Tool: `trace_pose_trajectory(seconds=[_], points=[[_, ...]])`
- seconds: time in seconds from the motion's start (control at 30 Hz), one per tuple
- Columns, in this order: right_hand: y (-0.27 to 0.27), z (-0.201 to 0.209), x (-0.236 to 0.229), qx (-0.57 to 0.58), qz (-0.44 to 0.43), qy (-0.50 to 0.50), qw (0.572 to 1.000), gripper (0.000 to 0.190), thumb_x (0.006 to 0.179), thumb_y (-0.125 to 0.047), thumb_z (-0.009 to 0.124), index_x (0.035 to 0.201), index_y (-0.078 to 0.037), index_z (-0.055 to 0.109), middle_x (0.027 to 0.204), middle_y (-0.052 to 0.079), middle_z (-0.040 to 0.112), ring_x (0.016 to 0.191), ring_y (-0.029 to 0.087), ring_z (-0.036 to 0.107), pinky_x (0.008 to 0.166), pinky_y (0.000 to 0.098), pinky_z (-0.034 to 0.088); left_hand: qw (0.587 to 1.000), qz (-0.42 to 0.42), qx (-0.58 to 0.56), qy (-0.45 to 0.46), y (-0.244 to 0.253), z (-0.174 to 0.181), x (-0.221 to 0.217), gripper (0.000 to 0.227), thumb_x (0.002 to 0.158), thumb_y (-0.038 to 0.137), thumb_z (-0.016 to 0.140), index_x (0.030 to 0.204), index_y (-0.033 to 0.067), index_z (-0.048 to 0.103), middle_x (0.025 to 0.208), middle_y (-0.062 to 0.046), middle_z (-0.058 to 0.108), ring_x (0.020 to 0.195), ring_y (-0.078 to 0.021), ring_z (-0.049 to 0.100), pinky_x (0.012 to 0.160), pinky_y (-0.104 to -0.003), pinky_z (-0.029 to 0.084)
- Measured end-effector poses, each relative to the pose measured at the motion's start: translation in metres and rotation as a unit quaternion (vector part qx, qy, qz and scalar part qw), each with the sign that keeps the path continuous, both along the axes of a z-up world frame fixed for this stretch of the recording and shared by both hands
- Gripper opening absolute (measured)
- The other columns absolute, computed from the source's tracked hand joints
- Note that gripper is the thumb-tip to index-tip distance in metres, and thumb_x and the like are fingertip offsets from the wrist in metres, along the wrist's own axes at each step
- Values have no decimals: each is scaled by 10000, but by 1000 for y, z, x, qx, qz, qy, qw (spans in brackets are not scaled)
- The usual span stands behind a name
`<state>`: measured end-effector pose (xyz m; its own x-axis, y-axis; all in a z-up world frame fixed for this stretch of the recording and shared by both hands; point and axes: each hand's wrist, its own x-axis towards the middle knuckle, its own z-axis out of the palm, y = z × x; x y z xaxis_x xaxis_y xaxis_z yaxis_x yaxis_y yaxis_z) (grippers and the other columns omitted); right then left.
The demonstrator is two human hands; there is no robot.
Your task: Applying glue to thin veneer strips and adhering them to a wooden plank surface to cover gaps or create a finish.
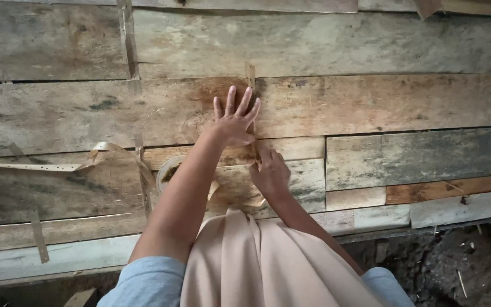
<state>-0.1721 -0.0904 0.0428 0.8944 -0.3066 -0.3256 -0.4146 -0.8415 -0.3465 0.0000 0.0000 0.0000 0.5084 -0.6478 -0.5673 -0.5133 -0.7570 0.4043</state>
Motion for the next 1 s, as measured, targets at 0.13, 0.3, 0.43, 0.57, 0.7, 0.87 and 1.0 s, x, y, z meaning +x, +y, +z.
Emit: trace_pose_trajectory(seconds=[0.13,0.3,0.43,0.57,0.7,0.87,1.0], points=[[-5,-43,-17,-40,-6,-74,996,227,787,-289,660,972,-186,580,951,43,572,853,316,683,681,494,616,1000,5,0,-1,3,24,-6,861,936,472,474,1662,317,37,1709,-9,-213,1505,-443,-273,1154,-753,-119],[-2,11,7,366,-266,21,891,333,833,-230,736,1072,-130,527,942,145,698,617,239,728,604,340,645,998,13,-49,-31,9,23,-10,782,1016,525,459,1662,302,79,1718,-20,-168,1527,-438,-218,1179,-745,-81],[-4,40,13,446,-333,8,830,477,934,-390,748,1170,-52,506,835,143,693,555,176,663,502,290,567,998,19,-55,-35,9,17,-11,786,1016,465,486,1665,309,70,1720,-14,-174,1530,-436,-216,1182,-735,-83],[-9,7,4,472,-316,10,823,256,983,-219,682,1076,10,613,673,139,667,488,214,647,443,300,496,996,17,-61,-69,8,8,-14,838,998,485,569,1666,295,102,1726,-29,-140,1537,-440,-184,1184,-743,-56],[-11,-17,0,439,-321,-10,839,163,936,-171,720,977,-17,685,665,128,703,476,202,653,431,282,503,994,20,-71,-76,6,-14,-15,867,980,466,621,1664,287,120,1726,-34,-136,1536,-447,-179,1177,-761,-44],[-22,-47,2,352,-318,40,879,161,855,-217,728,862,-57,746,606,134,680,481,236,678,438,317,519,994,20,-77,-80,7,-21,-15,921,939,470,661,1663,305,117,1726,-26,-139,1536,-447,-184,1170,-769,-49],[-30,-72,-3,289,-291,58,910,239,837,-319,741,883,-86,765,633,101,691,582,225,720,556,350,587,992,26,-84,-93,12,5,-19,714,1060,293,525,1660,300,138,1734,-28,-87,1553,-433,-125,1192,-744,-13]])
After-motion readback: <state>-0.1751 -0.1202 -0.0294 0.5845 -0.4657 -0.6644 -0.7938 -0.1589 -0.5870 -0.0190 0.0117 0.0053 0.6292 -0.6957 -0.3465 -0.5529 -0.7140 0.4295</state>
